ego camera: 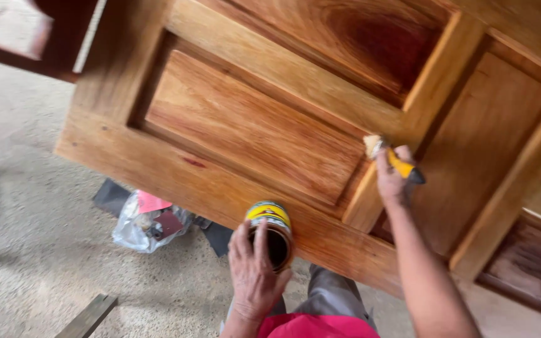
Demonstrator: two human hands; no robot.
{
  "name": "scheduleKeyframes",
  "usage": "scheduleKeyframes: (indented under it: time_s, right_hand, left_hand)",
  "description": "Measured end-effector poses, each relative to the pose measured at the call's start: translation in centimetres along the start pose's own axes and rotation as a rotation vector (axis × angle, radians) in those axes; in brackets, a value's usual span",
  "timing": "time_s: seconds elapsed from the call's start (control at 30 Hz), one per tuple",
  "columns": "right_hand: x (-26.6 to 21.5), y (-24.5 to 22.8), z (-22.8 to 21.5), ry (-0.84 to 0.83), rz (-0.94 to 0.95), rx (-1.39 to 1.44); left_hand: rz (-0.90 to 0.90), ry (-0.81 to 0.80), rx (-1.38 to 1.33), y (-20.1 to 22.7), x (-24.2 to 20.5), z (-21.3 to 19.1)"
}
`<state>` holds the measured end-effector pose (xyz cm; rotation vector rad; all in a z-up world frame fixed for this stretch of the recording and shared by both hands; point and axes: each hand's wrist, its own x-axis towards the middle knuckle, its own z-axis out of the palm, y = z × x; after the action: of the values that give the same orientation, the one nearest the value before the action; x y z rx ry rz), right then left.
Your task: The person applies a wood finish to a wooden cabinet door using a brush. They hold a can of finish in their left hand and use a brush in their right hand to coat the surface of the door, working across the panels and frame.
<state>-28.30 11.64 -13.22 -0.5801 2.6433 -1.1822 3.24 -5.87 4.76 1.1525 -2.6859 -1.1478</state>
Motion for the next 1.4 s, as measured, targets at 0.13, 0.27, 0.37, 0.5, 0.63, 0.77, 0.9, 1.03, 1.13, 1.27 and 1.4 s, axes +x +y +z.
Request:
scheduleKeyframes:
  time_s: [0.13,0.27,0.37,0.5,0.63,0.77,0.9,1.03,1.13,1.27,1.4]
  right_hand:
    - [-7.1,-2.9,0.9,-0.014,0.088,-0.022]
    - [-11.1,-3.2,-0.4,-0.129,0.251,0.026]
    - [-10.1,-3.3,-1.7,-0.357,0.553,0.394]
    - [-6.3,-2.4,-1.3,-0.378,0.556,0.222]
    - [-1.7,-2.8,0.0,-0.065,0.374,0.298]
    - [-4.0,-3.6,2.9,0.114,0.151,0.068]
    - [-10.1,-9.0,8.2,0.021,0.019,0.324]
    - [-13.0,-14.6,13.9,-0.104,-0.094,-0.271]
    - [-9.8,-18.0,15.4,-0.084,-0.016,-0.012]
    - [-9.1,-13.1,14.7,-0.272,0.089,0.381]
    - [-10.3,-8.5,8.5,-0.117,0.429,0.422]
  left_hand:
    - [0.027,0.178,0.058,-1.7,1.3,-1.1]
    - [0.019,0.202,0.105,-3.8,3.2,-3.2]
    - [-0.019,0.235,0.162,-5.0,4.3,-4.6]
    - [-0.029,0.325,0.194,-6.8,6.1,-6.1]
    - [-0.087,0.377,0.251,-9.3,7.1,-6.6]
    - [-0.159,0.364,0.233,-9.9,8.0,-7.4]
    - [-0.148,0.337,0.269,-10.2,8.3,-7.3]
    - [-0.120,0.347,0.270,-10.4,8.4,-7.1]
    - [-0.146,0.353,0.285,-10.8,8.3,-6.7]
    - [-0.160,0.349,0.286,-10.5,8.4,-6.7]
    - [-0.192,0.359,0.298,-10.9,8.4,-6.5]
